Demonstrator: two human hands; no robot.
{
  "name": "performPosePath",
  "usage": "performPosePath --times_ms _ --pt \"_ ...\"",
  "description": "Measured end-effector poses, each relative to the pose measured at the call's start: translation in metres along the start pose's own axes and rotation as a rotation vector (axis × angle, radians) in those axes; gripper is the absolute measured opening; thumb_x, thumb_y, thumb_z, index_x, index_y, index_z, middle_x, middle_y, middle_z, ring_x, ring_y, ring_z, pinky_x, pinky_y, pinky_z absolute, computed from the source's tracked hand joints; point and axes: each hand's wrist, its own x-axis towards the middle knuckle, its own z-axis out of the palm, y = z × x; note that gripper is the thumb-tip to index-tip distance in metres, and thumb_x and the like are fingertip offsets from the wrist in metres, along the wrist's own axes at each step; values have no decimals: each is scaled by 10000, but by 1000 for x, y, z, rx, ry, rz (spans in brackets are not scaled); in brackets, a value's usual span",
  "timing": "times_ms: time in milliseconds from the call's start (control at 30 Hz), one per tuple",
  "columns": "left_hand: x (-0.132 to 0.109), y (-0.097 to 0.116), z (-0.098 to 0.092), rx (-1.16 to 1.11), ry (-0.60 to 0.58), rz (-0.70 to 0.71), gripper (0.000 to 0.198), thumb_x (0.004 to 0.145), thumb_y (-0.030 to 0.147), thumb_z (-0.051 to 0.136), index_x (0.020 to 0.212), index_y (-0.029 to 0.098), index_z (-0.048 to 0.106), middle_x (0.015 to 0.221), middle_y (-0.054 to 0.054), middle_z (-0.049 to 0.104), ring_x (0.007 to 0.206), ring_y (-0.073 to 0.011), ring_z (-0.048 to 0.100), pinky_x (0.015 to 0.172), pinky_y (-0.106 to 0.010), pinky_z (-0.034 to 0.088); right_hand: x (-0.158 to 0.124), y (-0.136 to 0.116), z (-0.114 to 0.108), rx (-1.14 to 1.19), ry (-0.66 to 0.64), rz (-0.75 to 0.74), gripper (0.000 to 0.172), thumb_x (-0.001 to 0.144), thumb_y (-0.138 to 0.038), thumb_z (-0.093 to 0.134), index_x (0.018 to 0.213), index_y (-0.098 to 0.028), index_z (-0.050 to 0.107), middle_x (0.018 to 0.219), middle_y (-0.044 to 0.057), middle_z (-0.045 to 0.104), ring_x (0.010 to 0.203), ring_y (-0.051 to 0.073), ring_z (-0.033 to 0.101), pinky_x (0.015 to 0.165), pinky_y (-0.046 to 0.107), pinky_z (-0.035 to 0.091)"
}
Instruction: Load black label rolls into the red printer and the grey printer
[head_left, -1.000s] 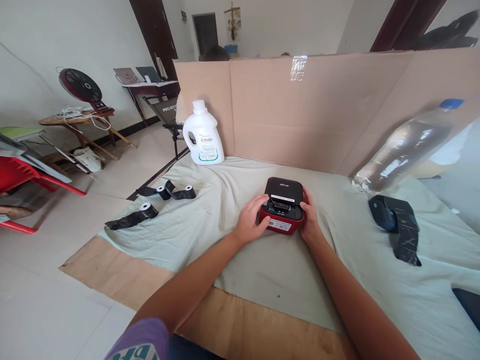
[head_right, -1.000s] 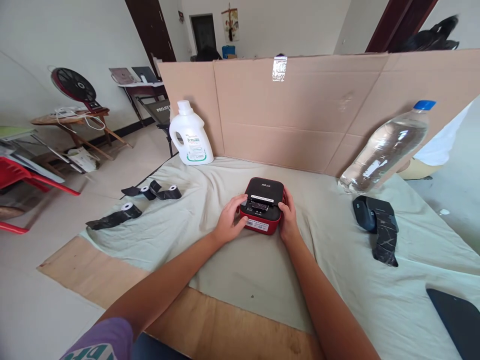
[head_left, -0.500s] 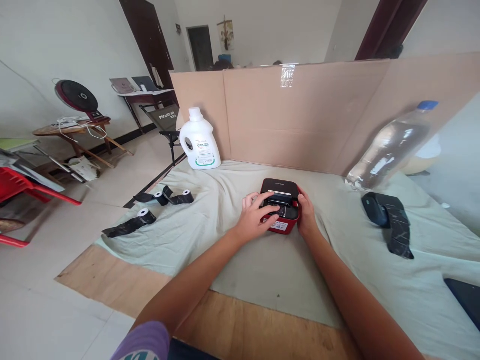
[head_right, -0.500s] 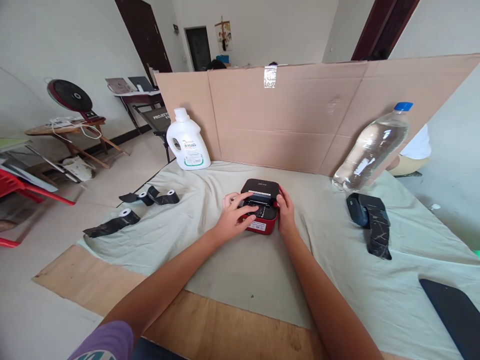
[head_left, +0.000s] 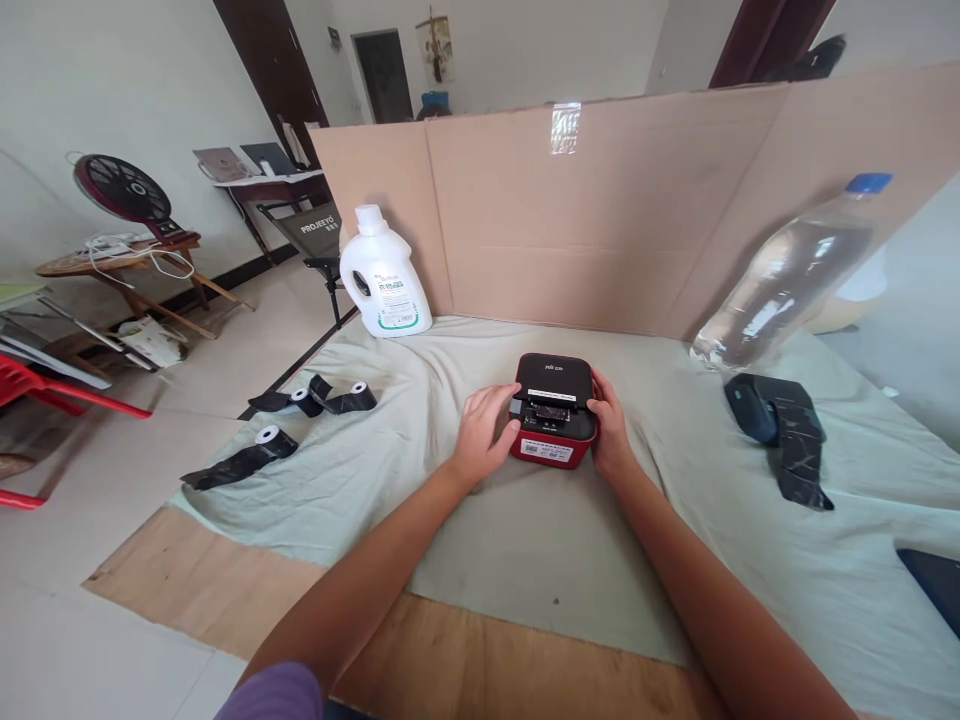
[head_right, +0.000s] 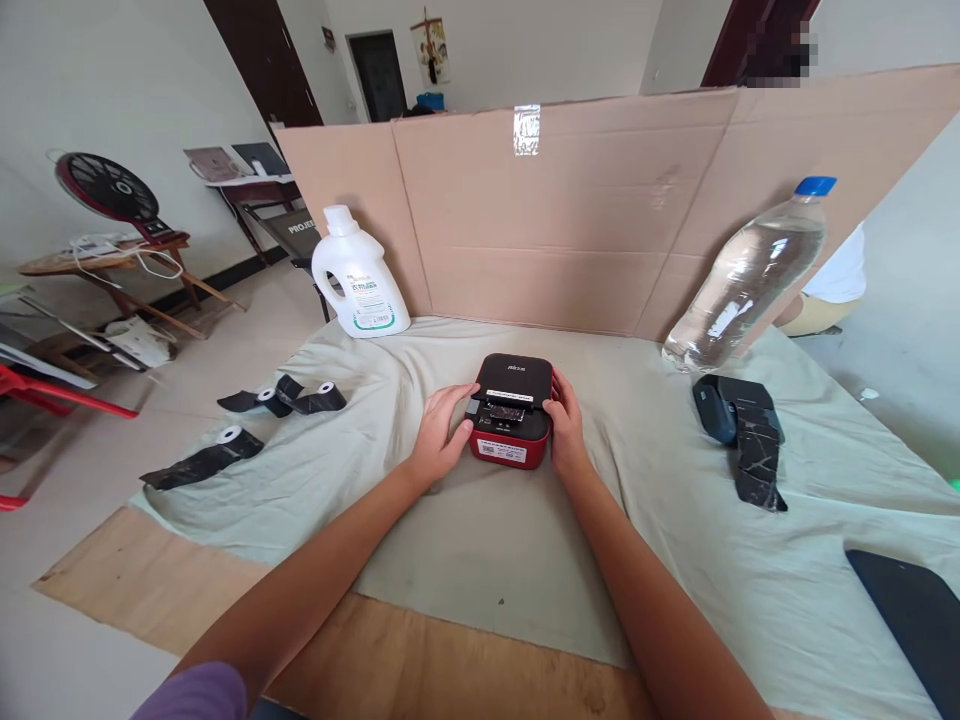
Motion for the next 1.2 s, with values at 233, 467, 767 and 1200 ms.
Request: performPosePath --times_ms 233,467,767,1200 --pt "5 -4 0 25 -53 14 328 950 259 422 1240 204 565 1222 -99 669 1055 -250 609 888 -388 398 2 4 2 -44 73 -30 530 717 -260 555 1245 -273 598 1314 32 627 1239 248 553 1044 406 455" --pt "20 -2 14 -463 75 -358 214 949 301 477 1119 225 583 1185 -59 658 956 -178 603 865 -320 471 -2 14 6 32 80 -60 532 783 -364 582 1308 -283 559 1406 35 575 1326 243 501 1132 438 385" --pt "39 4 19 -937 -49 -738 626 879 286 546 1485 319 394 1487 -17 517 1310 -232 549 1058 -372 477 -7 9 10 118 29 -83 497 855 -486 606 1317 -303 580 1453 23 552 1378 241 471 1185 458 335" --pt "34 7 21 -1103 -48 -866 555 817 291 569 1372 279 557 1359 7 638 1299 -265 553 1102 -403 433 0 8 5 121 71 10 493 721 -287 600 1214 -290 619 1311 19 640 1283 248 530 1097 430 414"
